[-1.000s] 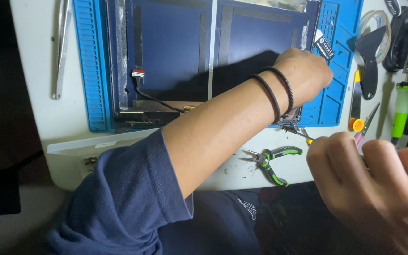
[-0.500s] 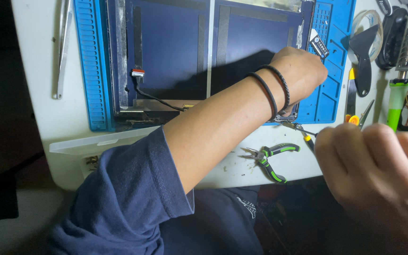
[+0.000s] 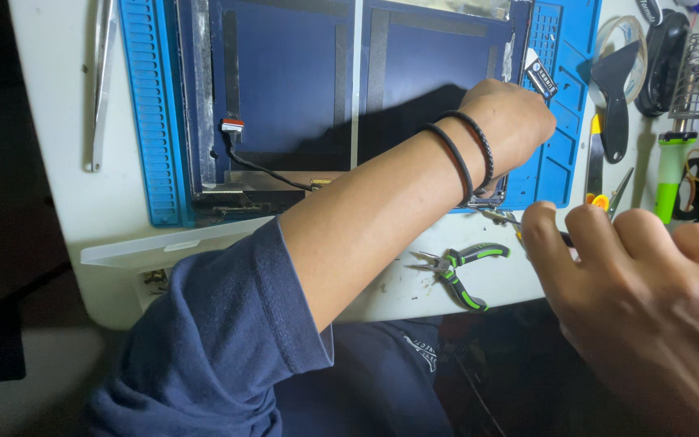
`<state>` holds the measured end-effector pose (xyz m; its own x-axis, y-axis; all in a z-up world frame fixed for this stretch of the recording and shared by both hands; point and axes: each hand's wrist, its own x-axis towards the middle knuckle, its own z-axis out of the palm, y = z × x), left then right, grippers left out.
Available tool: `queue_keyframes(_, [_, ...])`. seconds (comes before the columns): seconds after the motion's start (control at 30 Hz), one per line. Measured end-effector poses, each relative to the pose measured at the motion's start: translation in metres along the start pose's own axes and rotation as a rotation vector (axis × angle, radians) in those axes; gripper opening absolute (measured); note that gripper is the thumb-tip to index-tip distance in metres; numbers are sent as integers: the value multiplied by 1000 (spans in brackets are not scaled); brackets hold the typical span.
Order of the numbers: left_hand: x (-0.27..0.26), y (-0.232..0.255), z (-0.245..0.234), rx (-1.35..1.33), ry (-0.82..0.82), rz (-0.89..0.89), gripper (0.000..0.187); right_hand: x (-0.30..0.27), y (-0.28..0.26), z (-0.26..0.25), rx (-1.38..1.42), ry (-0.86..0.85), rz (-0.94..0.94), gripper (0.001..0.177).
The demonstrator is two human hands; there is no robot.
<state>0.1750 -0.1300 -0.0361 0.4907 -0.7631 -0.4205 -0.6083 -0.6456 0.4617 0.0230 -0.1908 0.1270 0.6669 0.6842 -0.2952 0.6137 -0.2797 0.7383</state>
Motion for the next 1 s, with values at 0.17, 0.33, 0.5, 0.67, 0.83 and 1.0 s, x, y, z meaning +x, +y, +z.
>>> queue_keyframes(0.17, [-1,0,-1,-19,-19,-16,40,5,17,-3,22,124,-186,21])
queue_keyframes(0.33, [-4,1,-4,-8,-42,-28,63,17,10,-9,-73,317,-417,19])
queue_keyframes(0.5, [2,-1,4,-29,9,-15,43,7,-3,-6,8,-83,-16,45])
queue_keyframes(0.67, [0,0,3,-9,-4,-30,50,6,-8,-16,-49,-78,37,41])
queue_keyframes(0.83, [-11,-2,-1,-20,-14,-27,59,7,14,-8,87,-75,-94,26])
queue_keyframes(1.0, [-1,0,2,-25,6,-46,50,20,17,1,-68,373,-450,40])
